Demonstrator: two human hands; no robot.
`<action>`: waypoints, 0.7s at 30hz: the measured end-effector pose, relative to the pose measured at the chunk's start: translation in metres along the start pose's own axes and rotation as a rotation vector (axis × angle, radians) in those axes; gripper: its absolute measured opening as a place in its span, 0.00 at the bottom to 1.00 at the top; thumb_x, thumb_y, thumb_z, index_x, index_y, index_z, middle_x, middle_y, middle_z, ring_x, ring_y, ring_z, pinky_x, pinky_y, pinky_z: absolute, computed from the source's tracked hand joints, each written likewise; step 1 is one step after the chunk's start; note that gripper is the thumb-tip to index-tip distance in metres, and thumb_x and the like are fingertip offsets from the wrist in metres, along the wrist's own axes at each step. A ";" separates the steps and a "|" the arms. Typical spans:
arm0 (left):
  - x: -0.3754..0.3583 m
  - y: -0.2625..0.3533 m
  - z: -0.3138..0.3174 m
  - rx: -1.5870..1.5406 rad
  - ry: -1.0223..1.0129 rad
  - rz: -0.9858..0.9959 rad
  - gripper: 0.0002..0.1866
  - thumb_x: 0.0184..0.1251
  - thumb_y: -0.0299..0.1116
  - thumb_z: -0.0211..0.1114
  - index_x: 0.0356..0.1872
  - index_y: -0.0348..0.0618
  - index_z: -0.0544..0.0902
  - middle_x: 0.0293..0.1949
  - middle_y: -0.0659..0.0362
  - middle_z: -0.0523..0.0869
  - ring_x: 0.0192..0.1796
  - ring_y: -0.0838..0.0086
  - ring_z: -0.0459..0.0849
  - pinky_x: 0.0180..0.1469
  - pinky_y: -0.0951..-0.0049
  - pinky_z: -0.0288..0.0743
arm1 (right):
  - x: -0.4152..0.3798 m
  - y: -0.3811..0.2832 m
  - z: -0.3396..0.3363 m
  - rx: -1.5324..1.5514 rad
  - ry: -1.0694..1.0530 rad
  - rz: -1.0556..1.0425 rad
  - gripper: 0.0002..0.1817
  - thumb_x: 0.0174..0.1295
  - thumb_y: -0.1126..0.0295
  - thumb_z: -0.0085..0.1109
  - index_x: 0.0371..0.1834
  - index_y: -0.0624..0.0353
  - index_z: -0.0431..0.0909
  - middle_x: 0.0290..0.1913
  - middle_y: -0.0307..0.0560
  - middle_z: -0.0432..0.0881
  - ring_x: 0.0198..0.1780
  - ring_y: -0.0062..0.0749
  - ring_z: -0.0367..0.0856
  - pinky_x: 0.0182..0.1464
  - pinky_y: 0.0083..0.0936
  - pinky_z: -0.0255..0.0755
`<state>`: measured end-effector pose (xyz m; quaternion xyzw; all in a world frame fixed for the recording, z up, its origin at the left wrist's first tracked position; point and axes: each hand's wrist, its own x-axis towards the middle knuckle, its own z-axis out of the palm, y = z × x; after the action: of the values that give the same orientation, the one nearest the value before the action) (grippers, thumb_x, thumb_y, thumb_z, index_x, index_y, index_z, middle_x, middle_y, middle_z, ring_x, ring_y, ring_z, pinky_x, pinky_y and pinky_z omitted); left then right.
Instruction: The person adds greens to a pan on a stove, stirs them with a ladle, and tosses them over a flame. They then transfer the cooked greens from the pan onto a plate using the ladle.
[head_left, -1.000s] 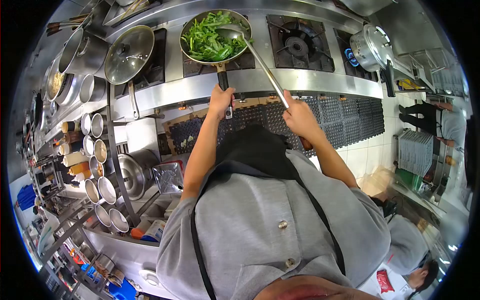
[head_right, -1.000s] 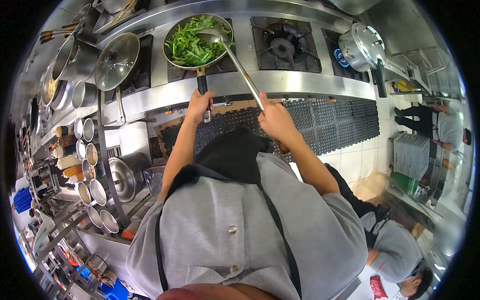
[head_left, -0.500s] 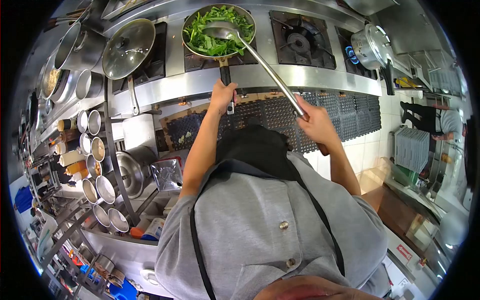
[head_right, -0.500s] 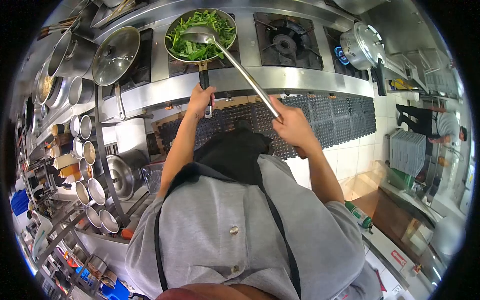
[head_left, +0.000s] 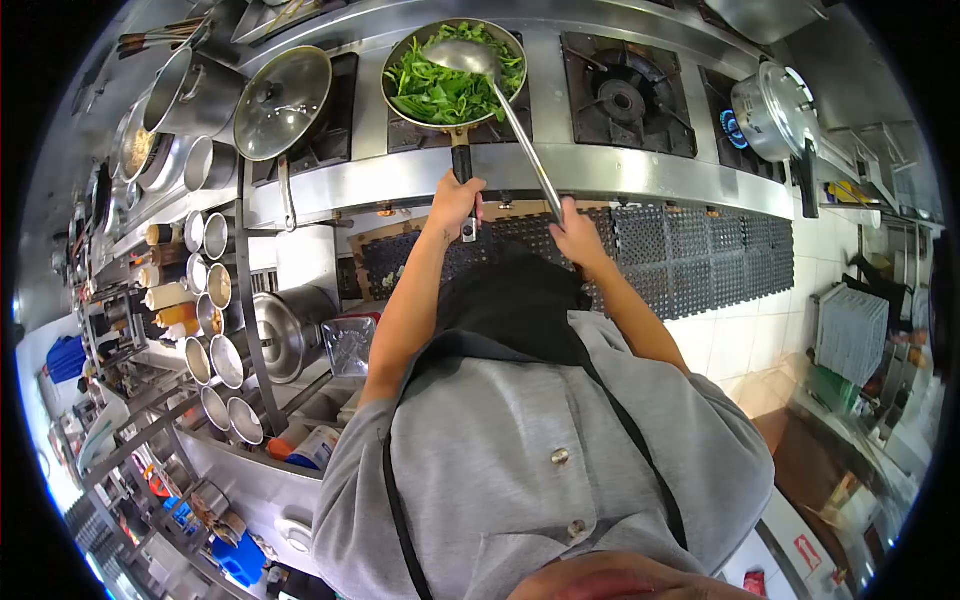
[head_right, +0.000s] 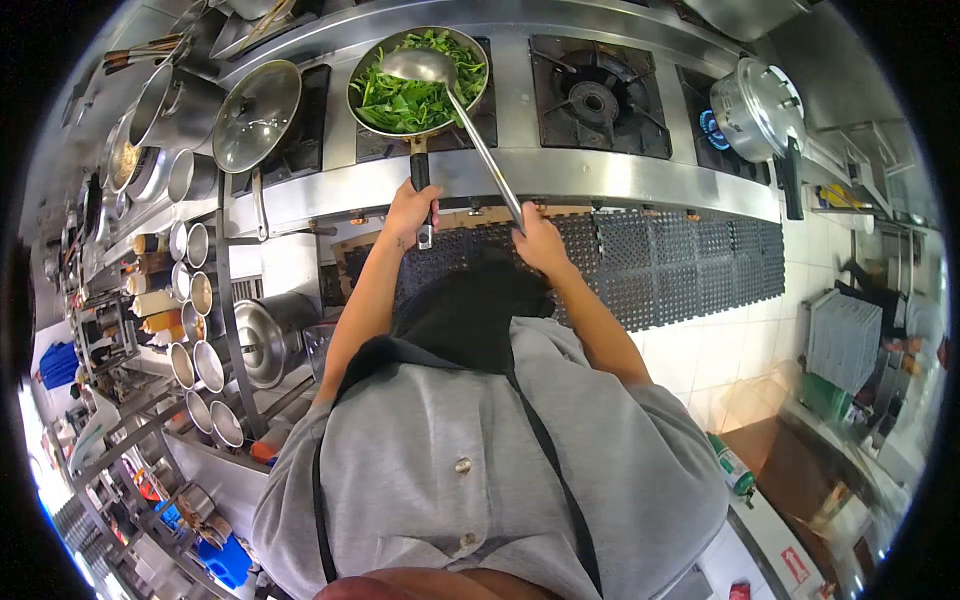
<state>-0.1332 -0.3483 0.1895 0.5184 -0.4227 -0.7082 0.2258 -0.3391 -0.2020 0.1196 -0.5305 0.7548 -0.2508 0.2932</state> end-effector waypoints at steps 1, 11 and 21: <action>0.003 -0.002 0.001 -0.003 -0.006 0.005 0.09 0.64 0.26 0.60 0.38 0.40 0.67 0.16 0.59 0.74 0.14 0.72 0.74 0.15 0.68 0.70 | 0.016 0.012 0.013 0.008 -0.002 -0.010 0.17 0.58 0.70 0.58 0.49 0.56 0.66 0.32 0.65 0.81 0.38 0.69 0.80 0.41 0.58 0.72; 0.021 -0.005 -0.005 -0.098 -0.088 -0.011 0.12 0.67 0.34 0.65 0.39 0.43 0.70 0.21 0.60 0.75 0.16 0.72 0.75 0.17 0.70 0.72 | 0.024 0.022 0.014 -0.150 0.083 -0.027 0.16 0.57 0.72 0.59 0.47 0.57 0.67 0.34 0.66 0.81 0.42 0.67 0.80 0.44 0.57 0.72; -0.007 -0.025 0.010 -0.029 -0.046 0.032 0.07 0.64 0.25 0.58 0.26 0.39 0.71 0.15 0.58 0.73 0.13 0.71 0.74 0.16 0.68 0.72 | 0.002 0.030 -0.048 0.092 0.174 -0.031 0.13 0.60 0.69 0.60 0.48 0.54 0.74 0.31 0.61 0.81 0.38 0.63 0.81 0.38 0.49 0.73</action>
<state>-0.1374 -0.3259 0.1732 0.4918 -0.4257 -0.7223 0.2349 -0.3934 -0.1915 0.1324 -0.5042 0.7569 -0.3348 0.2468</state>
